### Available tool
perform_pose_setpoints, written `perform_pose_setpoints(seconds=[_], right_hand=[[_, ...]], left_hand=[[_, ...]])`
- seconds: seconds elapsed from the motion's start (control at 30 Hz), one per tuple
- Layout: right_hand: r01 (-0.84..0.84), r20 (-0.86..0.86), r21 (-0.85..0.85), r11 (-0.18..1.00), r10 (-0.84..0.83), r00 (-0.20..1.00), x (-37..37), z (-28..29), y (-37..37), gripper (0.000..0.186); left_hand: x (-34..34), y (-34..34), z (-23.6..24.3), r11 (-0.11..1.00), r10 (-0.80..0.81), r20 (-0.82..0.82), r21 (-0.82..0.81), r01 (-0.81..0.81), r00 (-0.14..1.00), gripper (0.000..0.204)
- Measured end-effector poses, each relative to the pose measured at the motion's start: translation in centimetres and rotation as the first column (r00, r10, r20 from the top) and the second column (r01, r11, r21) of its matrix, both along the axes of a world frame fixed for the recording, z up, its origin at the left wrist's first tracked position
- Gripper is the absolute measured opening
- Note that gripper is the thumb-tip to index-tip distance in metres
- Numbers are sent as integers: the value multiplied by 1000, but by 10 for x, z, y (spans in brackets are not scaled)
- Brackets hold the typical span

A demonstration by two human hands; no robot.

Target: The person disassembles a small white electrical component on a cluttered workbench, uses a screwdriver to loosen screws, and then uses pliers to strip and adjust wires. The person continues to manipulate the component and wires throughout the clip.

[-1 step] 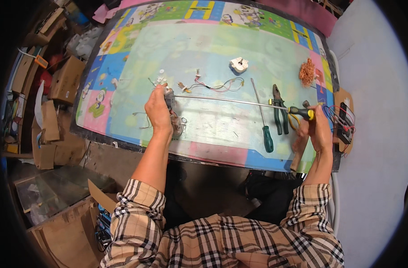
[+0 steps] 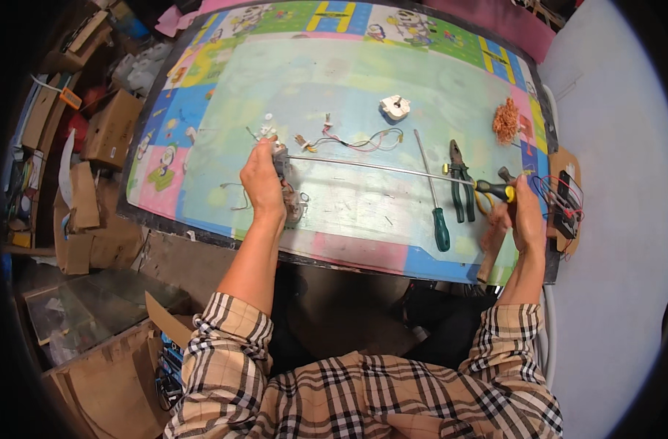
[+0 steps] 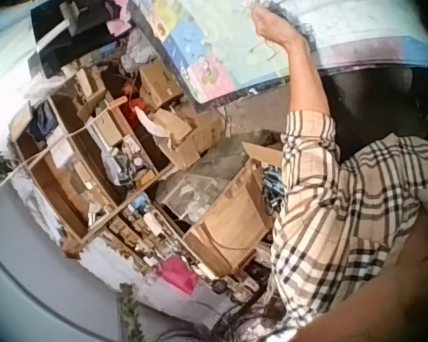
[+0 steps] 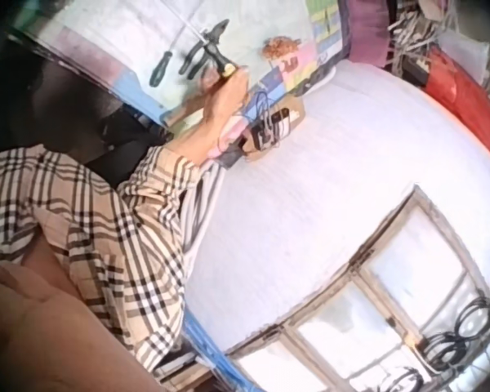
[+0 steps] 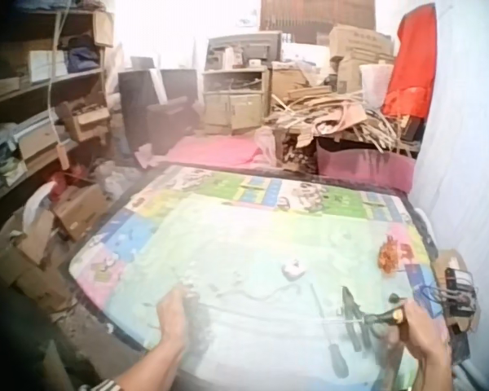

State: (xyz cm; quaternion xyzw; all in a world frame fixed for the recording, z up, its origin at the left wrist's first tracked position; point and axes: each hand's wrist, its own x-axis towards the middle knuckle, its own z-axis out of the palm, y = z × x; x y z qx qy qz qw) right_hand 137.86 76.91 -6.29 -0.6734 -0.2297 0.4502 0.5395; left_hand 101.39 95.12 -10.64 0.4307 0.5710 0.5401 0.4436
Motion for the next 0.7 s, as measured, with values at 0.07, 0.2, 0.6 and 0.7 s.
perform_pose_setpoints(seconds=[0.07,0.2,0.6,0.7], right_hand=[[-21,64,-8,1000,22,998,4,-2,-3,27],[-199,60,380,903,190,980,7,-2,-10,31],[-199,69,420,885,188,980,4,7,-16,49],[-73,-28,268,961,83,996,-9,15,-8,47]], left_hand=[[2,-4,5,1000,-1,22,-5,1,1000,43],[1,-3,8,1000,-8,79,-16,10,997,44],[-5,4,-2,994,-72,60,87,66,996,49],[-4,4,0,993,-75,59,93,69,995,49]])
